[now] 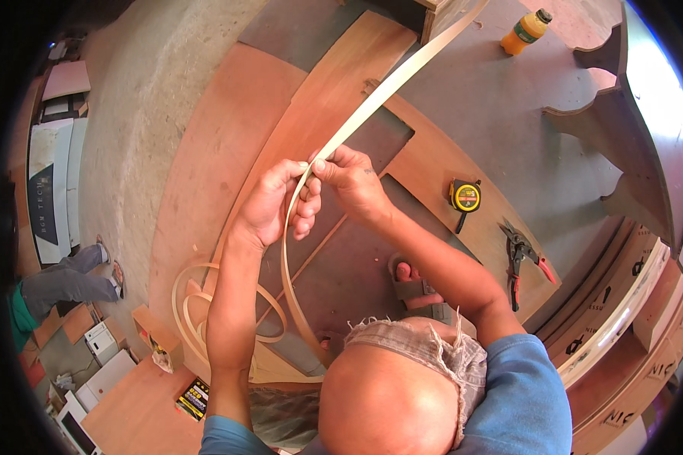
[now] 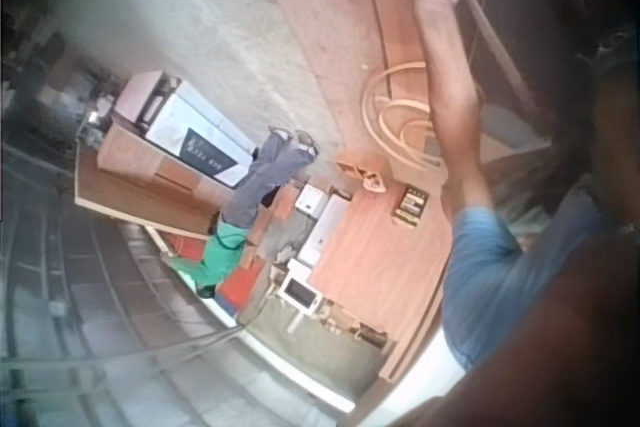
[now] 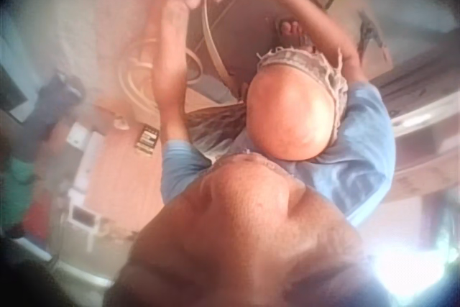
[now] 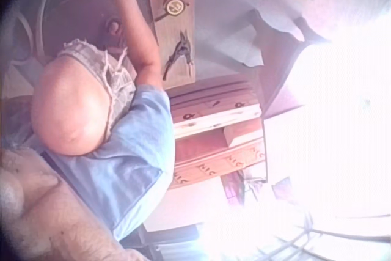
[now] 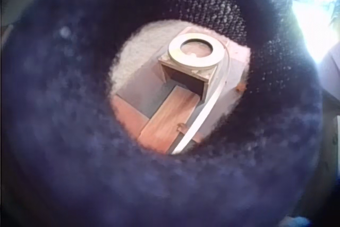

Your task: The person measures a strip of wood veneer with a tape measure, then uses tin snips to cut it into shorter pieces. They repeatedly measure, cut, and handle the veneer strips on a workbench.

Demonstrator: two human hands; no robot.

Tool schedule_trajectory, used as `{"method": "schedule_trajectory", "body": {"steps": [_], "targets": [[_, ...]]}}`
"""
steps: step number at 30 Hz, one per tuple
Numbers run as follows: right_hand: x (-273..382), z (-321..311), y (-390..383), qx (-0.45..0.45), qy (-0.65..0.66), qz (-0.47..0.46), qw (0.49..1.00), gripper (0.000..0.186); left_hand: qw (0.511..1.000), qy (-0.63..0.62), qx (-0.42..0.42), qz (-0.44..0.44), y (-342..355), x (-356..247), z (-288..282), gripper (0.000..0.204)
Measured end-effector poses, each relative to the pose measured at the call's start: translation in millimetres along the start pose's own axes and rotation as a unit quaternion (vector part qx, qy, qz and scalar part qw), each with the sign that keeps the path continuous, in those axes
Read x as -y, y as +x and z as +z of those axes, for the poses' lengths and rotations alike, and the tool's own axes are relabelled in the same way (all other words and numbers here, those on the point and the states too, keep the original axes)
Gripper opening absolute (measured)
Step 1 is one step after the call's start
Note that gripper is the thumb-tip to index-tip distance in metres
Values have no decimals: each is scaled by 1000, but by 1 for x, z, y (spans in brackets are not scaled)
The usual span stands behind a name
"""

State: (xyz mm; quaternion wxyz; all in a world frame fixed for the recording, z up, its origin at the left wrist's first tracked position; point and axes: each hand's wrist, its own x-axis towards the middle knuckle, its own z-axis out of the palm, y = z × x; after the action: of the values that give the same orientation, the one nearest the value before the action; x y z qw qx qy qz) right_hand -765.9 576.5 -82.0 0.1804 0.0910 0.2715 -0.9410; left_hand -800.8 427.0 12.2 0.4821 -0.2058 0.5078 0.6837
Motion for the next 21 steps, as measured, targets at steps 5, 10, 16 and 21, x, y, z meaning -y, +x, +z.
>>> {"method": "schedule_trajectory", "body": {"steps": [5,10,16,21], "targets": [[-10,8,-9,-102,-75,-106,986,7,889,341,-221,212,-9,19,19,38],[-8,2,-10,-136,-115,-79,981,7,846,415,-203,266,-1,30,13,27],[9,-16,-39,-131,-297,-43,945,57,899,339,-159,229,0,25,-2,23],[49,-104,-172,-320,-592,-166,721,82,948,247,-94,178,-4,25,-15,23]]}}
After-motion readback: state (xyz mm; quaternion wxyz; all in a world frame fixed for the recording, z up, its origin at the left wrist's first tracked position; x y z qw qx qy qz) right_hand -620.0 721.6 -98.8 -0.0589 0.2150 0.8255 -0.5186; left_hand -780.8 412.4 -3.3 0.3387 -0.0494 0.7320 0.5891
